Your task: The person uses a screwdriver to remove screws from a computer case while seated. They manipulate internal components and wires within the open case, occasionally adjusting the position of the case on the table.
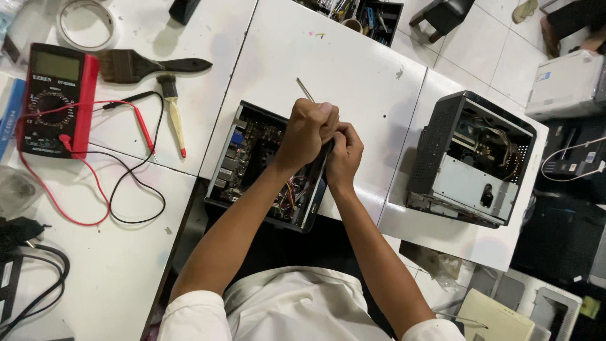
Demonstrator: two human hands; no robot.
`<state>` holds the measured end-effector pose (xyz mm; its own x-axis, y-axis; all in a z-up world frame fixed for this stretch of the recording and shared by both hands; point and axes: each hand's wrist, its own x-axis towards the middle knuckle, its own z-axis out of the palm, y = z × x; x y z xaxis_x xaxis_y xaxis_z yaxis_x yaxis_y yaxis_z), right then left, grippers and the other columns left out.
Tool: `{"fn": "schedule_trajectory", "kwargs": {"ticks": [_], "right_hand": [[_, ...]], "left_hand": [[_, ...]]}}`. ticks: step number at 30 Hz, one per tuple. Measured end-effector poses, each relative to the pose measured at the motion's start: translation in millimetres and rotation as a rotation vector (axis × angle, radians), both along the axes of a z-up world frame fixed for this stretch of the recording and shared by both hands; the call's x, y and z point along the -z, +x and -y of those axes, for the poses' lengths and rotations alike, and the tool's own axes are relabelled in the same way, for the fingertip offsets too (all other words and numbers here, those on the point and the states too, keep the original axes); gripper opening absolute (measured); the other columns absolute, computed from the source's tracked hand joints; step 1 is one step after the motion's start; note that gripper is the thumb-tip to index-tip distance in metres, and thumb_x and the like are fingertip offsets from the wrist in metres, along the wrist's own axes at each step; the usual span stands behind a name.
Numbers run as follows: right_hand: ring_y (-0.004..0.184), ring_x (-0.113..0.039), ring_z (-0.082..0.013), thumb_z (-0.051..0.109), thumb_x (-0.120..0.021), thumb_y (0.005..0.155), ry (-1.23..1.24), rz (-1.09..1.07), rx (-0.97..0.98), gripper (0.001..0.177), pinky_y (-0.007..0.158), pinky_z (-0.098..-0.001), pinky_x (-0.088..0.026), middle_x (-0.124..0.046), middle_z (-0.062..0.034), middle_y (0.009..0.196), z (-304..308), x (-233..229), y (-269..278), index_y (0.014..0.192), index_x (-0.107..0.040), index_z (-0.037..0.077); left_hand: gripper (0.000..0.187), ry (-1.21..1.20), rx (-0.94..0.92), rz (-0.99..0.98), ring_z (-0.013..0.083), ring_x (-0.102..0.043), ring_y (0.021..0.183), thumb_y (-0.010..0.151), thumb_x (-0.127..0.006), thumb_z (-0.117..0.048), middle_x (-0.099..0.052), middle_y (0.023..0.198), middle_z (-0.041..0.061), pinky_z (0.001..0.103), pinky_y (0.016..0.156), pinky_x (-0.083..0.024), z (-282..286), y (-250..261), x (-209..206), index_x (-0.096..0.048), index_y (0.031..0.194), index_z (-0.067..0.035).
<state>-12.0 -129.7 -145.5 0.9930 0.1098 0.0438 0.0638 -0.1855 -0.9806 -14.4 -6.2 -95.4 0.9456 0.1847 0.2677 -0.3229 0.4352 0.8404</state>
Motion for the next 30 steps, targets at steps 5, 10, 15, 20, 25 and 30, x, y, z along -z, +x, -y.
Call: {"fn": "schedule_trajectory", "kwargs": {"ticks": [5, 10, 15, 20, 25, 30], "right_hand": [[0.071, -0.043, -0.0094, 0.007, -0.05, 0.098, -0.023, 0.018, -0.022, 0.023, 0.068, -0.03, -0.04, -0.051, 0.0003, 0.068, 12.9, 19.9, -2.9, 0.078, -0.059, 0.014], [0.069, -0.039, -0.0185, 0.006, -0.049, 0.102, -0.146, 0.141, -0.098, 0.024, 0.066, -0.0421, -0.04, -0.054, -0.0099, 0.067, 18.5, 20.5, -1.5, 0.081, -0.061, 0.005], [0.075, -0.039, -0.0171, 0.009, -0.049, 0.105, -0.129, 0.119, -0.069, 0.023, 0.069, -0.0433, -0.04, -0.052, -0.0076, 0.071, 16.2, 34.6, -3.2, 0.086, -0.062, 0.006], [0.078, -0.05, -0.0192, 0.017, -0.054, 0.104, -0.126, 0.063, -0.035, 0.02, 0.075, -0.0457, -0.045, -0.058, -0.0035, 0.077, 15.5, 49.0, 3.7, 0.089, -0.066, 0.011], [0.081, -0.06, -0.0213, 0.024, -0.058, 0.104, -0.12, 0.005, -0.01, 0.018, 0.081, -0.0481, -0.05, -0.063, 0.0005, 0.083, 16.7, 51.2, 5.6, 0.092, -0.07, 0.017], [0.086, -0.076, -0.0226, 0.027, -0.063, 0.1, -0.257, -0.115, 0.103, 0.013, 0.084, -0.0486, -0.061, -0.073, 0.0035, 0.083, 12.8, 34.5, -6.4, 0.098, -0.073, 0.035]], "left_hand": [[0.062, 0.085, -0.105, 0.057, 0.0017, -0.025, 0.043, 0.111, -0.048, -0.028, -0.032, 0.043, -0.005, 0.021, 0.04, -0.023, 26.9, 3.3, -5.9, -0.037, 0.051, -0.019], [0.064, 0.234, -0.222, 0.075, 0.0011, -0.027, 0.047, 0.11, -0.048, -0.028, -0.032, 0.04, -0.006, 0.02, 0.044, -0.026, 42.6, 4.2, -17.5, -0.033, 0.049, -0.018], [0.061, 0.315, -0.381, 0.034, 0.0033, -0.022, 0.042, 0.11, -0.041, -0.027, -0.027, 0.038, -0.005, 0.02, 0.041, -0.023, 60.8, -4.5, -39.1, -0.033, 0.05, -0.019], [0.06, 0.44, -0.596, 0.025, 0.0079, -0.027, 0.037, 0.109, -0.038, -0.028, -0.03, 0.036, -0.002, 0.023, 0.039, -0.026, 83.5, 0.7, -40.1, -0.034, 0.05, -0.018], [0.059, 0.504, -0.909, -0.05, 0.0152, -0.031, 0.033, 0.108, -0.041, -0.026, -0.029, 0.036, 0.002, 0.027, 0.04, -0.026, 93.9, 14.1, -20.6, -0.037, 0.049, -0.019], [0.054, 0.368, -1.084, -0.21, 0.0189, -0.033, 0.041, 0.106, -0.041, -0.026, -0.033, 0.042, 0.009, 0.033, 0.046, -0.029, 66.7, 10.5, -34.7, -0.041, 0.055, -0.01]]}}
